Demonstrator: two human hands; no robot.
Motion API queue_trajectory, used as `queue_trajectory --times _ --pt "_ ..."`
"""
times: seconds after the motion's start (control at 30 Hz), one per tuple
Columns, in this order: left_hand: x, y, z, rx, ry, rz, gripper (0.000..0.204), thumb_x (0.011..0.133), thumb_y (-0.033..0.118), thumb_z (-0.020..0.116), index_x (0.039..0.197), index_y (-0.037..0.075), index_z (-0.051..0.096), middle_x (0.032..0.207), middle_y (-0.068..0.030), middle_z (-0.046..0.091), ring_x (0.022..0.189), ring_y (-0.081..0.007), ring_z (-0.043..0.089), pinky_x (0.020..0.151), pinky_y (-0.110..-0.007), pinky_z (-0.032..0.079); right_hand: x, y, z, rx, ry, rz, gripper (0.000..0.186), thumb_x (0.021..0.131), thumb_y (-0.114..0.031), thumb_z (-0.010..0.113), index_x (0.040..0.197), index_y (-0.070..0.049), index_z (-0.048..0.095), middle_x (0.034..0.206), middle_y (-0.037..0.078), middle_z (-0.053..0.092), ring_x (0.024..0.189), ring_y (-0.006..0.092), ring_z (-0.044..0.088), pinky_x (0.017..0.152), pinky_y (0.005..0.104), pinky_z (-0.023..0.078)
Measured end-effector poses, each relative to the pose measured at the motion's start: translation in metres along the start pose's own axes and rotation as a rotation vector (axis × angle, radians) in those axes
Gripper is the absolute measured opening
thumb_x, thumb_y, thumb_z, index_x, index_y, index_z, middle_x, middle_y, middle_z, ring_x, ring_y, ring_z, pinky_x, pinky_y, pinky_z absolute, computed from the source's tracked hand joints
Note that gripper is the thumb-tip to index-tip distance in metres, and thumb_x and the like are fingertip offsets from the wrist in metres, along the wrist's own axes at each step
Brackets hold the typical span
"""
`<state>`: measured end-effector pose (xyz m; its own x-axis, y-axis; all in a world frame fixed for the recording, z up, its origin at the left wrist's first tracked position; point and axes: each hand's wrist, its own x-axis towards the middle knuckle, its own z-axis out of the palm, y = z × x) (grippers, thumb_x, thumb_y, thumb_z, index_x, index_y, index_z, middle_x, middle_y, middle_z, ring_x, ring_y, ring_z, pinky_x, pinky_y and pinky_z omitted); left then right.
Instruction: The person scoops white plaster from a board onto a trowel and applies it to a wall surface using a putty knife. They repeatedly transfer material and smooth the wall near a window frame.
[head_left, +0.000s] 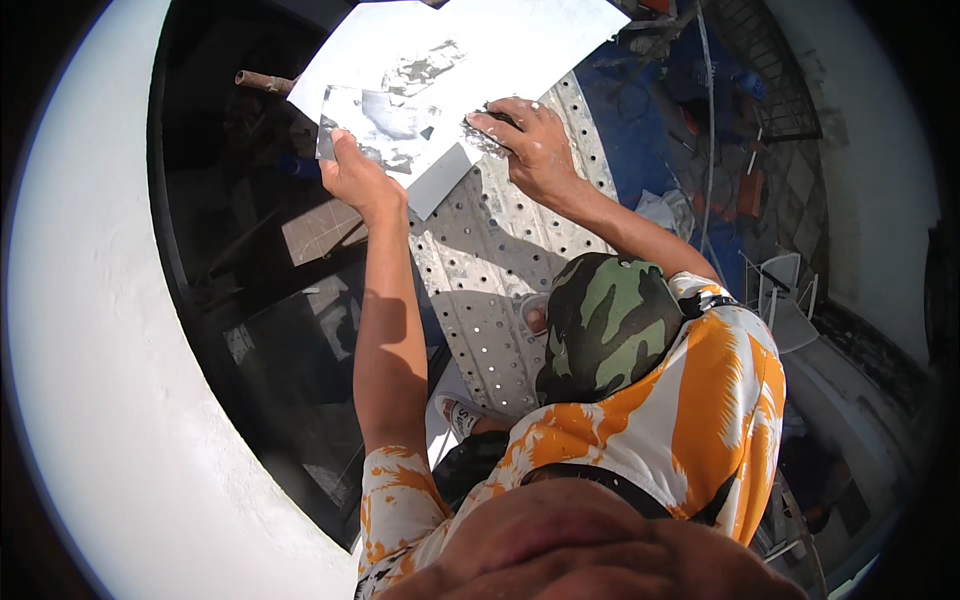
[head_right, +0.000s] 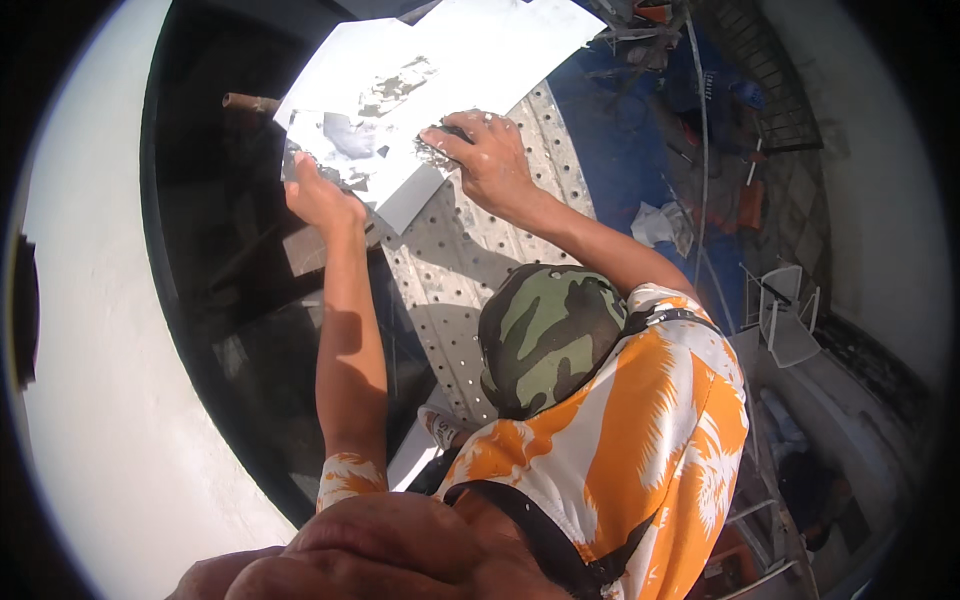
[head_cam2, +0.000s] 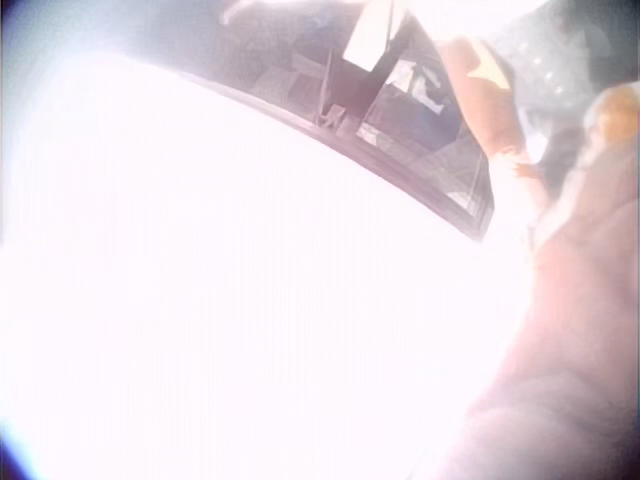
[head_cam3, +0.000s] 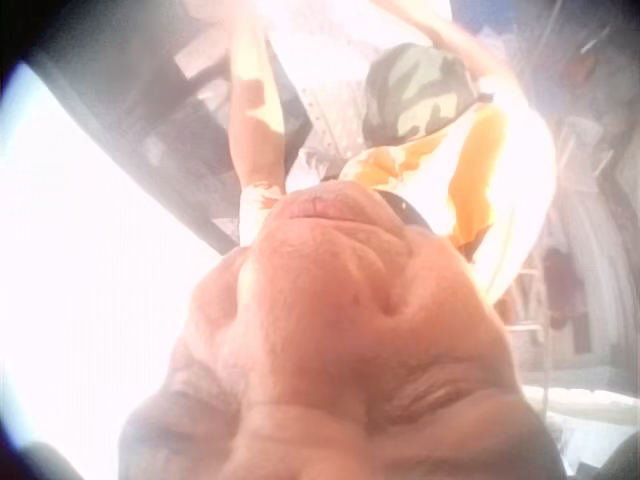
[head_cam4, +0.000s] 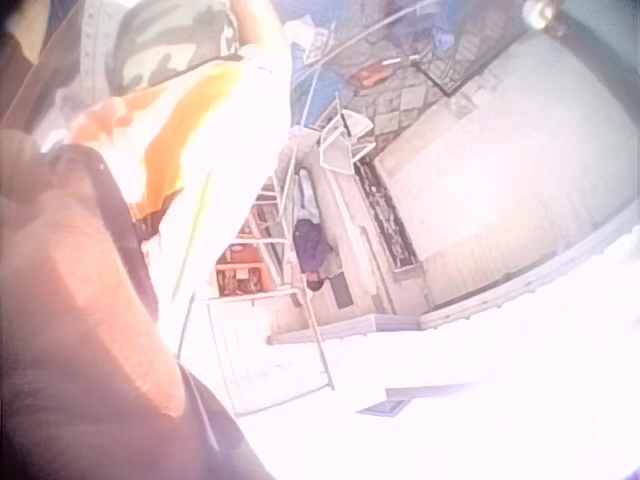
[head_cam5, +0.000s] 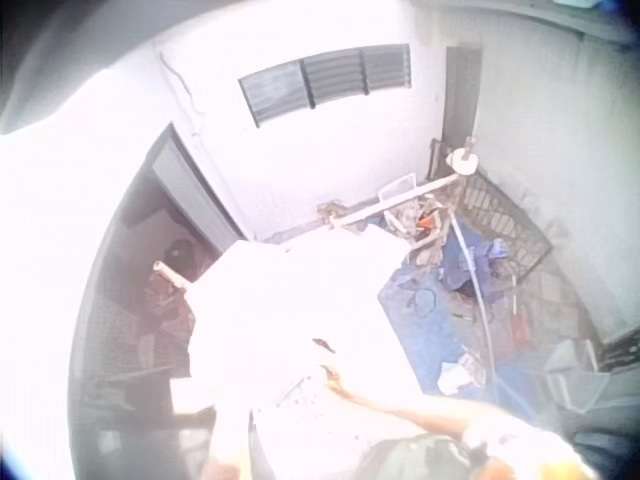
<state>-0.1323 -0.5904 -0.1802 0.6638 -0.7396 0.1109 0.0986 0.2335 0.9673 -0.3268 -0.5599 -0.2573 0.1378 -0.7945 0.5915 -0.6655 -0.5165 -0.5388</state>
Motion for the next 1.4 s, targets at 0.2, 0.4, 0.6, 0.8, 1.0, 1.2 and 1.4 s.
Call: queue_trajectory --times 0.2,0.4,0.6,0.8,1.0,1.2,1.4 --pt "-0.015 0.020 -0.004 0.242 -0.261 0.124 0.030 0.099 0.018 0.052 0.103 -0.010 0.059 0.093 -0.0135 0.068 0.083 -0.0172 0.062 0.077 -0.033 0.048 0.057 -0.029 0.007 -0.014 -0.002 -0.078 0.052 0.081 0.006 0.059 0.122 -0.024 0.068 0.117 0.009 0.065 0.099 0.0306 0.060 0.083 0.0442 0.045" --pt "-0.056 0.049 -0.047 -0.007 -0.157 -0.067 0.026 0.099 0.016 0.051 0.108 -0.006 0.061 0.098 -0.0086 0.067 0.088 -0.0140 0.062 0.079 -0.029 0.047 0.144 0.018 0.026 0.082 0.407 -0.266 0.037 0.086 -0.001 0.058 0.115 -0.020 0.073 0.104 0.004 0.070 0.088 0.0272 0.063 0.076 0.0460 0.047" --pt "-0.085 0.052 -0.072 -0.017 -0.088 -0.174 0.027 0.100 0.015 0.053 0.114 -0.006 0.060 0.102 -0.0086 0.067 0.093 -0.0139 0.062 0.084 -0.029 0.048 0.134 0.063 0.066 -0.394 -0.071 0.019 0.038 0.086 -0.003 0.052 0.112 -0.020 0.073 0.111 0.004 0.070 0.097 0.0316 0.064 0.085 0.0535 0.043" --pt "-0.084 0.041 -0.084 -0.110 -0.050 -0.194 0.029 0.100 0.019 0.056 0.117 -0.005 0.059 0.110 -0.0098 0.065 0.101 -0.0160 0.061 0.089 -0.031 0.047 0.149 0.067 0.033 -0.045 -0.221 0.430 0.024 0.092 -0.015 0.057 0.110 -0.012 0.072 0.095 0.011 0.072 0.080 0.0268 0.069 0.078 0.0445 0.049" --pt "-0.039 0.024 -0.067 -0.298 0.054 -0.378 0.039 0.099 0.024 0.061 0.124 -0.004 0.053 0.122 -0.0135 0.060 0.112 -0.0224 0.058 0.098 -0.035 0.044 0.112 0.025 -0.012 1.174 -0.559 0.861 0.020 0.093 -0.009 0.064 0.109 0.002 0.065 0.093 0.008 0.071 0.082 0.0143 0.069 0.076 0.0281 0.058" --pt "-0.039 -0.011 -0.053 -0.286 -0.290 -0.305 0.047 0.097 0.025 0.062 0.128 -0.008 0.051 0.122 -0.0198 0.061 0.106 -0.0323 0.064 0.089 -0.049 0.054 0.037 0.008 0.017 1.310 -0.518 1.373 0.028 0.089 -0.003 0.067 0.113 0.009 0.059 0.095 0.017 0.066 0.082 0.0283 0.068 0.069 0.0431 0.059" --pt "-0.065 -0.016 -0.088 -0.206 -0.262 -0.408 0.049 0.098 0.028 0.057 0.132 -0.006 0.049 0.131 -0.0179 0.056 0.117 -0.0323 0.058 0.100 -0.049 0.046 0.022 0.012 -0.004 1.207 0.089 1.066 0.022 0.091 -0.004 0.065 0.108 0.009 0.060 0.092 0.014 0.066 0.080 0.0218 0.065 0.069 0.0360 0.053"
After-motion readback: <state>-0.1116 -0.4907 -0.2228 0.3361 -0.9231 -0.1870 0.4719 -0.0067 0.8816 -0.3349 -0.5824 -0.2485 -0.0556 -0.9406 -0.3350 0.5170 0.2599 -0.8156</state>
